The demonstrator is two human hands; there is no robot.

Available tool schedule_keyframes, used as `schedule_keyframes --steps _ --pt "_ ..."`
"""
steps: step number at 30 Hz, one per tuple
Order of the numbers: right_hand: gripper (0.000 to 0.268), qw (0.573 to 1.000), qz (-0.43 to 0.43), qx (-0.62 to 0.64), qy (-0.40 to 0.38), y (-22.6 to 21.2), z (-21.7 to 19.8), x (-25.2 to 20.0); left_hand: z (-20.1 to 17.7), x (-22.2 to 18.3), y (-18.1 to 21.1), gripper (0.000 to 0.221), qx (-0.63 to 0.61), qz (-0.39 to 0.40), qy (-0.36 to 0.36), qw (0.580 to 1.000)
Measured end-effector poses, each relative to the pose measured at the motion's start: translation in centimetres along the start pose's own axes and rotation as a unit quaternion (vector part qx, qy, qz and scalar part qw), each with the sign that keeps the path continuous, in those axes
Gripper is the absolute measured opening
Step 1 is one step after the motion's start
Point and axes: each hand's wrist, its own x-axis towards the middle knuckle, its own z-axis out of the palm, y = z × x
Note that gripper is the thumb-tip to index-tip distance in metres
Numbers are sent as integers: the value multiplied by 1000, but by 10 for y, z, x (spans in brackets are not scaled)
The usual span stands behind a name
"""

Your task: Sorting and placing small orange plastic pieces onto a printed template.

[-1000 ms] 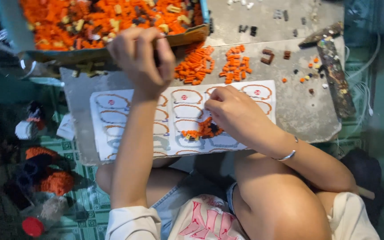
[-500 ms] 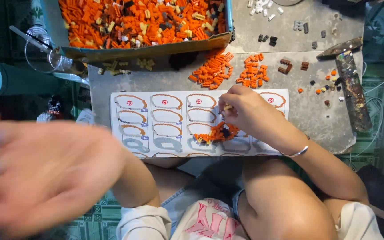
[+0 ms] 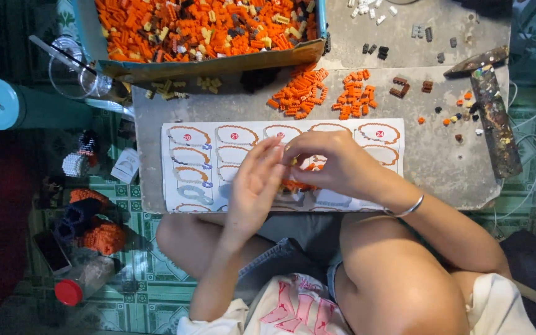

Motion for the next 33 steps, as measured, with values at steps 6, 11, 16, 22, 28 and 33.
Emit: schedule_keyframes --steps 6,11,16,22,28,33 --pt "10 973 -150 -168 -46 -32 5 -2 35 -2 23 31 -561 -192 104 799" --pt "14 961 -187 -204 -23 -51 -28 -19 -10 -3 -10 33 -510 -196 98 831" --pt "9 961 -138 -236 40 -26 -51 -40 -73 23 45 18 15 -104 51 993" --pt "10 964 -83 -253 21 -14 -61 -50 -90 62 112 18 557 -174 69 809" --pt "11 963 -61 -260 35 -6 -65 -58 -117 81 91 21 670 -117 60 731" --pt "20 978 -45 -203 6 -3 -60 -61 -86 52 92 32 691 52 118 711"
